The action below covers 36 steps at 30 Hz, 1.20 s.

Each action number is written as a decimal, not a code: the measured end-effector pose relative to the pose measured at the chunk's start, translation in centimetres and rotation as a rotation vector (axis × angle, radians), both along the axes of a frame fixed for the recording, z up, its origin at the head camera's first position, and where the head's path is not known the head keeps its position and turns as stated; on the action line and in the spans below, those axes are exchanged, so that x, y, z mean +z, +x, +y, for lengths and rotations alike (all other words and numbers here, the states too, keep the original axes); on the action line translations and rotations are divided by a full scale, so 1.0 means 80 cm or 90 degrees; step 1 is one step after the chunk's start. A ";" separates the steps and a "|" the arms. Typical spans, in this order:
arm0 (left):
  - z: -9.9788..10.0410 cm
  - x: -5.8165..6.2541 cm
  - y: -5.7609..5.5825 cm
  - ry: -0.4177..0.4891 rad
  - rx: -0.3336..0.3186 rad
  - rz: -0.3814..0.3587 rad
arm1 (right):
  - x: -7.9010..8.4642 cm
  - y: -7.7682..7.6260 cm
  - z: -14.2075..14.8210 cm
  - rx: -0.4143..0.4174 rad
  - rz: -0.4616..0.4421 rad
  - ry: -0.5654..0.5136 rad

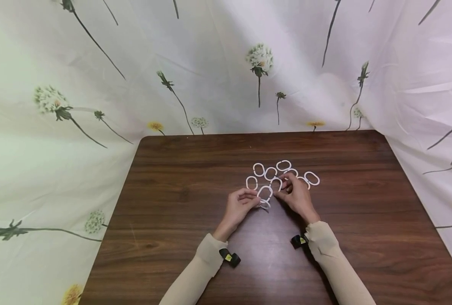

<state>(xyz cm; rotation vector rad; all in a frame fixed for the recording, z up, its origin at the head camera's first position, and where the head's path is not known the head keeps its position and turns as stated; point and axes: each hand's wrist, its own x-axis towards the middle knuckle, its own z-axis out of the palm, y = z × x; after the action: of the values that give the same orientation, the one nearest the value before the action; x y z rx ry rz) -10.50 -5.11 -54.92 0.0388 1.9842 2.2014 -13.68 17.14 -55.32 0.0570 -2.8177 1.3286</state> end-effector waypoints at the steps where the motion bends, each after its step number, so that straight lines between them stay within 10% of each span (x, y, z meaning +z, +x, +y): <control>1: 0.000 0.000 0.000 0.002 0.000 -0.002 | -0.001 0.000 0.000 0.003 0.005 -0.005; 14: -0.002 0.001 0.001 0.011 0.017 -0.010 | -0.006 0.003 -0.004 0.011 0.006 -0.182; 20: -0.002 0.001 0.000 0.023 0.022 -0.011 | 0.026 0.018 -0.011 0.015 -0.002 -0.251; 36: -0.001 -0.004 0.000 0.042 0.042 0.003 | 0.028 0.025 -0.013 -0.012 -0.024 -0.283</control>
<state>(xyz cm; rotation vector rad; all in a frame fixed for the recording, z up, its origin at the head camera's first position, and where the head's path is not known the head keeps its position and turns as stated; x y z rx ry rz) -10.52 -5.23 -55.23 -0.0116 1.9414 2.3095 -11.70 16.09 -53.09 -0.0046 -2.4704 1.9294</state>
